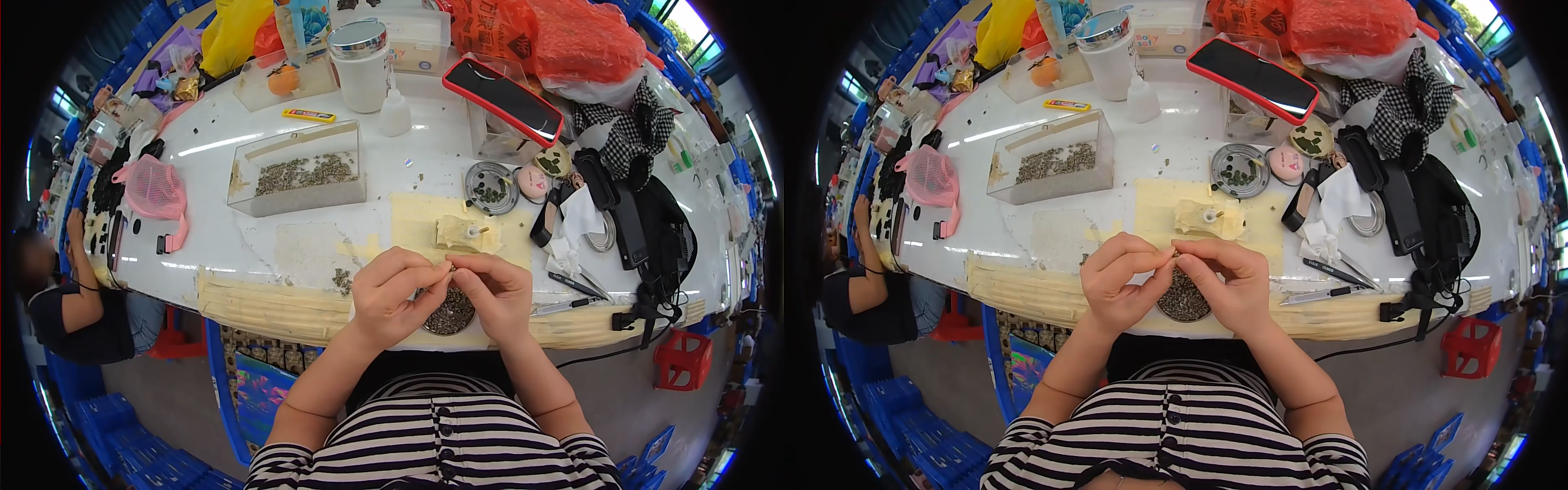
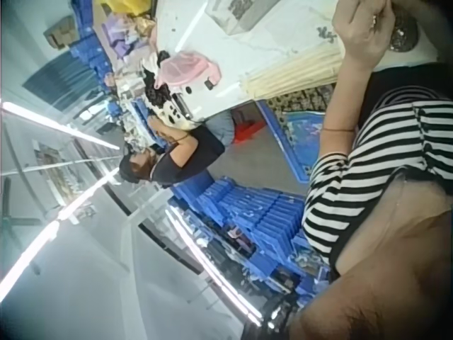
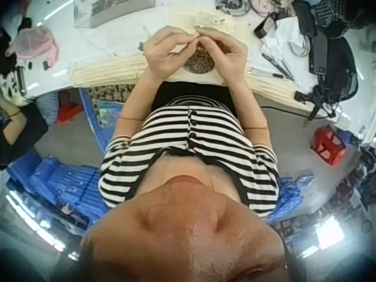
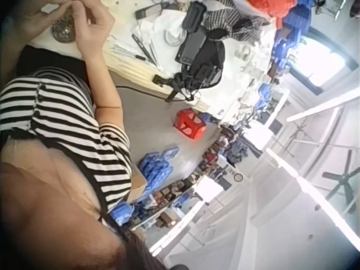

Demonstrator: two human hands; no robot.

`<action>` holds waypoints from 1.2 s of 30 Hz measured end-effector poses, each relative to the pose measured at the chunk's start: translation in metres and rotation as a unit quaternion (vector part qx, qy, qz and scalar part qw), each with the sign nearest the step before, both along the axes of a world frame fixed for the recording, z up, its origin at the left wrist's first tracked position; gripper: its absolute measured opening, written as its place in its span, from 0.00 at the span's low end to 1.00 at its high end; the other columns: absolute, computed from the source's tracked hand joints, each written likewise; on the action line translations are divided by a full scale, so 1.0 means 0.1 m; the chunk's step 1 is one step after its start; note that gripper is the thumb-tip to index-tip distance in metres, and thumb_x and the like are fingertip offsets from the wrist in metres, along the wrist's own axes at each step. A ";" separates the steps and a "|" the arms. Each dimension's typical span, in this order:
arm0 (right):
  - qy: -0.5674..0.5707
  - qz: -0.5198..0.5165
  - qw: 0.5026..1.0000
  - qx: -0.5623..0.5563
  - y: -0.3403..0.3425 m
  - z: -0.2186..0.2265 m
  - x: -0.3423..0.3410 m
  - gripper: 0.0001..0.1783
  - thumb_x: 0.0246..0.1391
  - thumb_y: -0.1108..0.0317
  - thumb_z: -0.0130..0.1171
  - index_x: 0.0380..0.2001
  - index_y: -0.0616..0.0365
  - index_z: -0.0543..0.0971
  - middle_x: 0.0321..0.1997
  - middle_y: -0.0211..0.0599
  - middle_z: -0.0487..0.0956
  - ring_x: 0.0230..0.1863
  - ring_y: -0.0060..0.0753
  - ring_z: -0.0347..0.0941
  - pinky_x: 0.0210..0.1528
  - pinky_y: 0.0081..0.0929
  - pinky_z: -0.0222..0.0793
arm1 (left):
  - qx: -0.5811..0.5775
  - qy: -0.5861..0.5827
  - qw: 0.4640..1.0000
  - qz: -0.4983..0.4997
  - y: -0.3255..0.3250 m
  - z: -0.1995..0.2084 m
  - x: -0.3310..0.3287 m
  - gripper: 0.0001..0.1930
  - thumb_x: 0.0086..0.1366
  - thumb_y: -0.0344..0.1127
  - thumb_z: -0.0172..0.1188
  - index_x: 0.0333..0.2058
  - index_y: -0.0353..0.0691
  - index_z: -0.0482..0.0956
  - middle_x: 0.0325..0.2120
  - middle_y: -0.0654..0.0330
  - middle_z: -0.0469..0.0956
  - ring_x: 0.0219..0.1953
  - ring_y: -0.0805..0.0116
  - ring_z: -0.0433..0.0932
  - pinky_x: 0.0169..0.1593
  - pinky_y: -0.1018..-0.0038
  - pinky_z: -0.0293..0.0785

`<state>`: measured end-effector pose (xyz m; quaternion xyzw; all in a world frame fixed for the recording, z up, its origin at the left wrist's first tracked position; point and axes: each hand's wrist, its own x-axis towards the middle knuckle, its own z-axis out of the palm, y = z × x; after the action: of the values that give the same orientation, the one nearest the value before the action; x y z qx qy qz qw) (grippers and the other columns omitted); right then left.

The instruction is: Assembling small metal components onto a yellow fabric part at a toy factory workbench.

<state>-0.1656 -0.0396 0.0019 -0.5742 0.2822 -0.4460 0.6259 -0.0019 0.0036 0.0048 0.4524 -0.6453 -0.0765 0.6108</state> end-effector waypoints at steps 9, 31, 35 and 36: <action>-0.027 -0.002 1.000 0.009 0.02 -0.02 0.00 0.10 0.59 0.79 0.61 0.45 0.69 0.81 0.40 0.37 0.83 0.42 0.23 0.80 0.47 0.21 0.76 | 0.019 0.006 1.000 0.018 0.00 -0.03 -0.01 0.11 0.50 0.18 0.69 0.33 0.34 0.85 0.26 0.58 0.79 0.26 0.69 0.78 0.29 0.78 0.72; 0.017 -0.026 0.998 -0.050 0.00 -0.03 0.02 0.11 0.57 0.79 0.63 0.44 0.67 0.82 0.40 0.36 0.83 0.41 0.22 0.80 0.44 0.20 0.76 | 0.033 0.007 0.999 0.027 0.00 -0.03 -0.01 0.09 0.51 0.18 0.69 0.33 0.33 0.84 0.25 0.57 0.79 0.25 0.71 0.78 0.29 0.79 0.73; -0.011 -0.011 1.000 -0.002 0.01 -0.03 0.02 0.11 0.58 0.79 0.62 0.45 0.67 0.81 0.40 0.36 0.83 0.41 0.23 0.80 0.46 0.21 0.76 | 0.020 0.008 0.999 0.024 0.00 -0.03 -0.01 0.10 0.50 0.19 0.70 0.33 0.33 0.84 0.25 0.57 0.79 0.25 0.71 0.78 0.30 0.79 0.73; -0.011 -0.007 1.000 0.009 0.01 -0.02 0.02 0.11 0.58 0.78 0.62 0.45 0.67 0.81 0.41 0.36 0.83 0.42 0.23 0.80 0.46 0.21 0.76 | 0.017 0.007 1.000 0.024 0.00 -0.03 -0.01 0.10 0.50 0.19 0.70 0.33 0.33 0.85 0.25 0.57 0.79 0.25 0.70 0.78 0.30 0.79 0.72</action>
<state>-0.1634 -0.0388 -0.0003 -0.5614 0.2836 -0.4542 0.6310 -0.0028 0.0032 0.0023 0.4774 -0.6286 -0.0761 0.6092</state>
